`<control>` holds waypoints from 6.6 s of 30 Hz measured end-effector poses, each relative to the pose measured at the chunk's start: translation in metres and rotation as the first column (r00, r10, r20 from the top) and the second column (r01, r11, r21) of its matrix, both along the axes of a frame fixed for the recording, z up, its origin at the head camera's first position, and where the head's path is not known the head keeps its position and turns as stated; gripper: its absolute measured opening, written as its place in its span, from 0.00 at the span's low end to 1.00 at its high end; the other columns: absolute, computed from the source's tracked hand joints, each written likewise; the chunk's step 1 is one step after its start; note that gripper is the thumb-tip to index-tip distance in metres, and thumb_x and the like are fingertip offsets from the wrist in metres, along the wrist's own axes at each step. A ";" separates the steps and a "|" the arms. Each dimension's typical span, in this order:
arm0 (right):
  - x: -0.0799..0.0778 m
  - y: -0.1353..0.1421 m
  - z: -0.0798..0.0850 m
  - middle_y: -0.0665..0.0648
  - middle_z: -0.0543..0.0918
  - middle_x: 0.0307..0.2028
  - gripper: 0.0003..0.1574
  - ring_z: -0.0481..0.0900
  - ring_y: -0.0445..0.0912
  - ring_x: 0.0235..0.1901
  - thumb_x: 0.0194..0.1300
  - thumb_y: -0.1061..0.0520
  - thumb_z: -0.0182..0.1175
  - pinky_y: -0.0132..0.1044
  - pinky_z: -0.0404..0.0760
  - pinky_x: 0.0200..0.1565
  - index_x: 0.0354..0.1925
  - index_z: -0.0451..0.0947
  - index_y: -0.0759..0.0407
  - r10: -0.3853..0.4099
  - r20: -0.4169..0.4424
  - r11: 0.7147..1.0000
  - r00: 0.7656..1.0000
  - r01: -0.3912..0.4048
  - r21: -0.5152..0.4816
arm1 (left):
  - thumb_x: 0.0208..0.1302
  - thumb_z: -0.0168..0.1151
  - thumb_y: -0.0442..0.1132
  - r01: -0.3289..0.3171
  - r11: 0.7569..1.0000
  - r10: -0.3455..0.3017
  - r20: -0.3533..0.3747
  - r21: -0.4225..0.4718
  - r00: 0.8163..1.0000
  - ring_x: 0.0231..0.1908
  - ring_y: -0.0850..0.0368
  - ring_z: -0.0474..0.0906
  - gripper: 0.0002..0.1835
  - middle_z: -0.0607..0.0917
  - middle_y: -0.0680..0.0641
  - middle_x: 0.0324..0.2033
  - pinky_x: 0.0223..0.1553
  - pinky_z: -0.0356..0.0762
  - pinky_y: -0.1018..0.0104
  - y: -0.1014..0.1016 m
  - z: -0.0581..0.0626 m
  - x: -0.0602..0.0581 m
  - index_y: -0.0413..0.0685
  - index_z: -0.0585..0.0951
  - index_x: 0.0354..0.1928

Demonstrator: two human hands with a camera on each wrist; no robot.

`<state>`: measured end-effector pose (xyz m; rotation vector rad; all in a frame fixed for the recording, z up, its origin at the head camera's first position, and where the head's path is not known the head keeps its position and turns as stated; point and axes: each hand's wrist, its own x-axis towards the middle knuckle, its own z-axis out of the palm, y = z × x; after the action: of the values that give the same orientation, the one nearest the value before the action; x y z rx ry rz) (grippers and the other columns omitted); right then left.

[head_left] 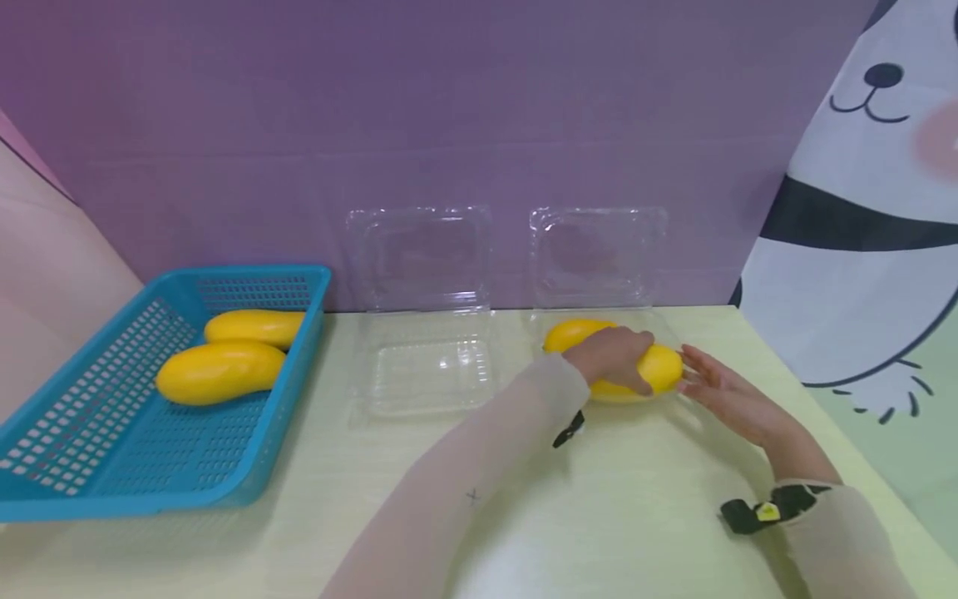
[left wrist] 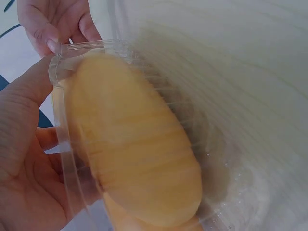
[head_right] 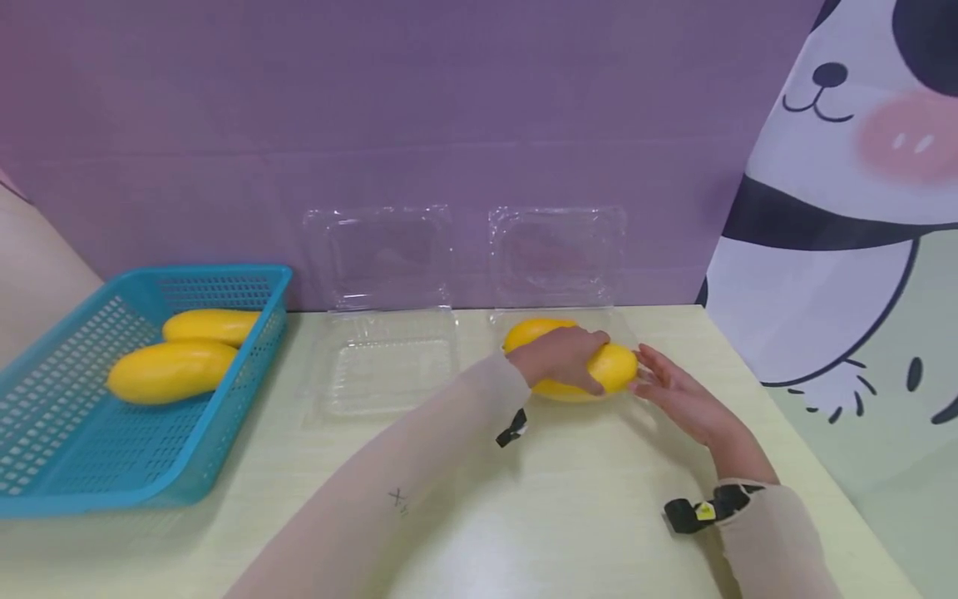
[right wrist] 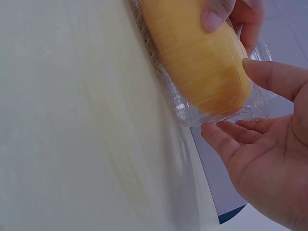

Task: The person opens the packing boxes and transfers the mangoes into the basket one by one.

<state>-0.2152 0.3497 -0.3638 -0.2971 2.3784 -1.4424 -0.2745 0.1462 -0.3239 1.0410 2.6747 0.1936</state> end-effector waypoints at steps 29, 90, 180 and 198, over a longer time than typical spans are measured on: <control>-0.001 0.004 -0.009 0.78 0.28 0.68 0.47 0.63 0.15 0.51 0.74 0.57 0.43 0.14 0.68 0.51 0.70 0.21 0.70 0.093 -0.082 0.976 0.992 -0.108 -0.188 | 0.52 0.67 0.56 0.119 0.991 -0.107 -0.181 0.056 0.978 0.41 0.64 0.73 0.32 0.79 0.58 0.45 0.47 0.73 0.73 -0.028 0.032 0.003 0.54 0.71 0.58; -0.006 0.017 -0.021 0.68 0.33 0.73 0.45 0.63 0.17 0.54 0.74 0.61 0.42 0.13 0.65 0.52 0.70 0.22 0.71 0.136 -0.116 0.956 0.984 -0.162 -0.245 | 0.50 0.72 0.48 0.064 0.989 -0.034 -0.217 0.131 0.976 0.56 0.50 0.72 0.42 0.74 0.48 0.61 0.57 0.74 0.54 -0.251 0.085 0.045 0.48 0.65 0.67; -0.003 0.016 -0.012 0.73 0.32 0.71 0.44 0.64 0.19 0.55 0.73 0.63 0.41 0.13 0.66 0.53 0.68 0.21 0.75 0.152 -0.118 0.959 0.981 -0.175 -0.224 | 0.38 0.77 0.45 -0.248 0.968 0.247 -0.030 -0.048 0.969 0.43 0.50 0.72 0.45 0.78 0.40 0.51 0.45 0.76 0.47 -0.458 0.039 0.085 0.37 0.69 0.61; -0.001 0.017 -0.011 0.69 0.35 0.72 0.44 0.64 0.18 0.54 0.74 0.62 0.41 0.13 0.66 0.52 0.69 0.22 0.72 0.144 -0.109 0.961 0.984 -0.165 -0.221 | 0.37 0.79 0.46 -0.282 0.954 0.289 0.060 -0.102 0.956 0.45 0.43 0.73 0.46 0.78 0.37 0.49 0.48 0.75 0.41 -0.458 0.034 0.080 0.33 0.69 0.59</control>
<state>-0.2164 0.3667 -0.3751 -0.6058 2.2011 -1.6612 -0.1944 -0.3122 -0.2904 0.6038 2.7262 0.1581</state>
